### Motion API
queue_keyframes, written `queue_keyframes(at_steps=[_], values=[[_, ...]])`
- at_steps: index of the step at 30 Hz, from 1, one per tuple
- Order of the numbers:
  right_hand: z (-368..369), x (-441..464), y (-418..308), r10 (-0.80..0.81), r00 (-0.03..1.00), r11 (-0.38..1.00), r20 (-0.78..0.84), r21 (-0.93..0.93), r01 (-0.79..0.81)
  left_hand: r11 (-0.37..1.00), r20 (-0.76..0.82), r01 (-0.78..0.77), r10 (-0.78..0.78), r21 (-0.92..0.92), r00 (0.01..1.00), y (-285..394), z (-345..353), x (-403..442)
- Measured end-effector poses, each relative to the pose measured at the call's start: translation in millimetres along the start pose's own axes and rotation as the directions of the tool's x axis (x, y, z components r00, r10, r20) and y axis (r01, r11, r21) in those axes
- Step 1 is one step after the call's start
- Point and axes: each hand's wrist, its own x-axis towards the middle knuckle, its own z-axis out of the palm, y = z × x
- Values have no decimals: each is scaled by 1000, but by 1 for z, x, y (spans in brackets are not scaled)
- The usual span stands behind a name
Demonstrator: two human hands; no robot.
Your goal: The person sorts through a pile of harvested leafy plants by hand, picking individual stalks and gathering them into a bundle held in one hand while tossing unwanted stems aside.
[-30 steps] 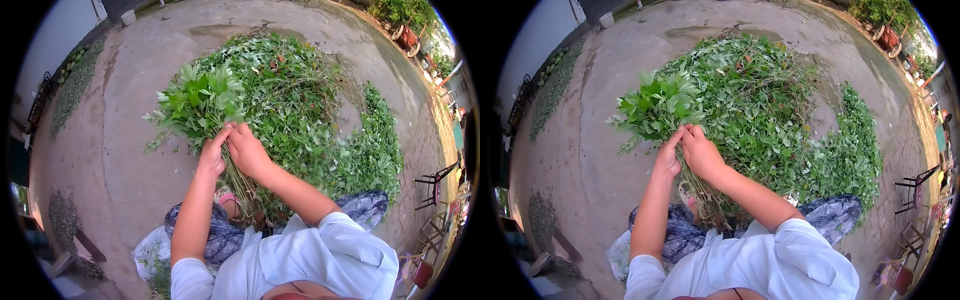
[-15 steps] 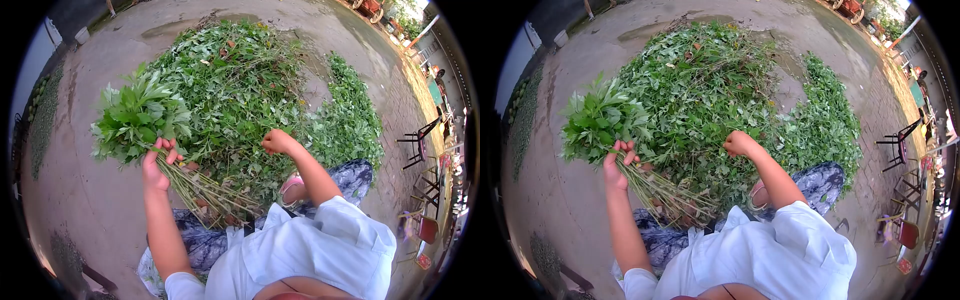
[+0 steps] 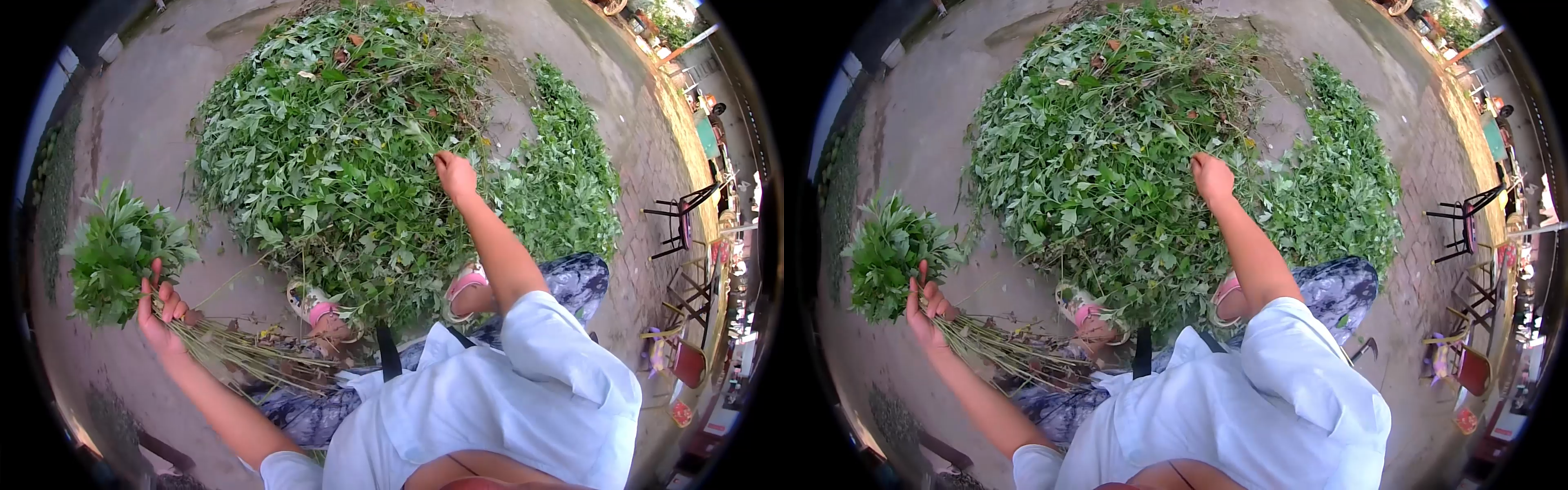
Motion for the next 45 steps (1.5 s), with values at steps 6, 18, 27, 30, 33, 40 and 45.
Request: queue_keyframes(at_steps=[6, 18, 27, 30, 33, 40, 45], values=[[-68, -9, -42, -194, 879, 826, -435, 411, 385, 990, -103, -135, 131, -29, 986, 20, -33, -24], [21, -46, -34, -436, 778, 878, -451, -403, 258, 996, -205, -64, 74, 55, 976, -8, 2, -17], [107, -106, -76, -294, 894, 941, 338, -61, 332, 998, -271, -51, 59, 36, 961, -14, 8, -12], [124, -120, -78, -205, 863, 952, 463, -113, 286, 998, -253, -54, 61, 34, 966, -16, 4, -11], [141, -131, -59, -509, 767, 841, 391, 35, 540, 998, -232, -48, 56, 40, 971, -15, -1, -11], [37, -134, -79, -558, 801, 711, 218, 623, 326, 997, -254, -73, 80, 38, 964, -16, 5, -15], [13, -78, -30, -29, 907, 992, 420, 122, -25, 999, -283, -20, 29, 35, 959, -15, 11, -16]])
